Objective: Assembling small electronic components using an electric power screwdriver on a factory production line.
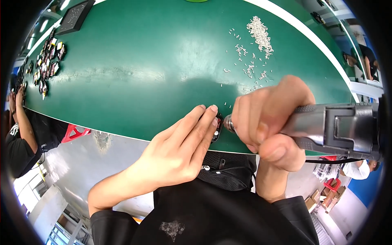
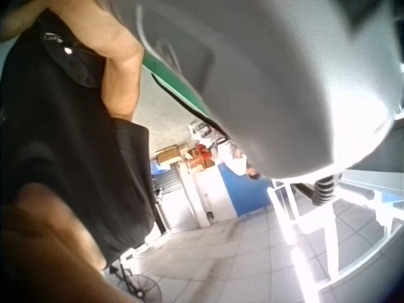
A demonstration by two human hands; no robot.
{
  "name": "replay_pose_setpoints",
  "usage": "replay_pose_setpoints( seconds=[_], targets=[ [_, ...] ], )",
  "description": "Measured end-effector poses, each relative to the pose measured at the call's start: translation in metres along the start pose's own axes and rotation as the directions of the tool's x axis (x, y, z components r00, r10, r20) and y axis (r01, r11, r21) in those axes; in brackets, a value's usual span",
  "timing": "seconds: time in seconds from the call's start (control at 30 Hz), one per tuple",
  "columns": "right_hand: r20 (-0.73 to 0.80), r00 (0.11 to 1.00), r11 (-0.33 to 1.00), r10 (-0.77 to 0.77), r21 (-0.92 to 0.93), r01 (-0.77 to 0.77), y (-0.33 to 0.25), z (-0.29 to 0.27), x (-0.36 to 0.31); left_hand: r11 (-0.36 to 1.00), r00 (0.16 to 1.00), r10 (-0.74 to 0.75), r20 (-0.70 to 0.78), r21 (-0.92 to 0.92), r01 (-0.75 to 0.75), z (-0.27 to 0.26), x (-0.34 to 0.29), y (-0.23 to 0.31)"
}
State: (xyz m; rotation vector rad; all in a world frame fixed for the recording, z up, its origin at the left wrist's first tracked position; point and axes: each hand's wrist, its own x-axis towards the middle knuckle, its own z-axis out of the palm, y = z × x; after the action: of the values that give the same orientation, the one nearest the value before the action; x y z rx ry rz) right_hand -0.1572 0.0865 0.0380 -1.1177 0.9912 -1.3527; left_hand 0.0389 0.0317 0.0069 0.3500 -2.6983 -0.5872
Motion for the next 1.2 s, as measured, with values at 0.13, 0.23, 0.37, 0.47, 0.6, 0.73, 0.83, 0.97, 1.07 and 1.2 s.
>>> replay_pose_setpoints(
  seconds=[0.13, 0.23, 0.37, 0.47, 0.6, 0.73, 0.83, 0.97, 1.07, 1.2],
  targets=[
    [-0.042, 0.989, 0.990, -0.143, 0.001, 0.144, 0.012, 0.008, 0.013, 0.998, 0.999, 0.033, -0.019, 0.054, -0.031, 0.002, -0.003, 0.000],
    [-0.015, 0.985, 0.983, -0.171, 0.068, 0.172, 0.014, 0.014, 0.021, 0.986, 0.996, 0.083, 0.032, 0.142, -0.086, -0.003, -0.009, -0.008],
    [0.039, 0.972, 0.965, -0.231, 0.140, 0.224, 0.019, 0.016, 0.017, 0.988, 0.995, 0.086, 0.054, 0.124, -0.093, -0.009, -0.011, -0.007],
    [-0.059, 0.955, 0.859, -0.291, 0.423, 0.288, 0.017, 0.005, -0.002, 0.977, 0.997, 0.065, 0.032, 0.202, -0.070, -0.013, -0.021, -0.019],
    [-0.266, 0.897, 0.766, -0.352, 0.469, 0.440, 0.008, -0.026, -0.036, 0.808, 0.903, -0.309, -0.300, 0.418, 0.415, -0.041, -0.056, -0.081],
    [-0.394, 0.882, 0.776, -0.258, 0.459, 0.432, 0.024, -0.043, -0.058, 0.541, 0.774, -0.390, -0.498, 0.557, 0.630, -0.063, -0.057, -0.104],
    [-0.457, 0.879, 0.738, -0.140, 0.543, 0.400, 0.036, -0.039, -0.067, 0.808, 0.875, -0.341, -0.345, 0.369, 0.460, -0.046, -0.016, -0.066],
    [-0.463, 0.882, 0.675, -0.088, 0.623, 0.395, 0.044, -0.029, -0.071, 0.962, 0.972, -0.134, -0.193, 0.210, 0.174, 0.000, 0.035, -0.021],
    [-0.405, 0.912, 0.668, -0.069, 0.660, 0.344, 0.047, -0.029, -0.076, 0.972, 0.974, -0.141, -0.175, 0.161, 0.170, 0.017, 0.051, -0.018],
    [-0.411, 0.908, 0.599, -0.082, 0.707, 0.375, 0.049, -0.034, -0.078, 0.933, 0.992, -0.031, -0.126, 0.352, 0.074, 0.017, 0.058, -0.019]
  ],
)
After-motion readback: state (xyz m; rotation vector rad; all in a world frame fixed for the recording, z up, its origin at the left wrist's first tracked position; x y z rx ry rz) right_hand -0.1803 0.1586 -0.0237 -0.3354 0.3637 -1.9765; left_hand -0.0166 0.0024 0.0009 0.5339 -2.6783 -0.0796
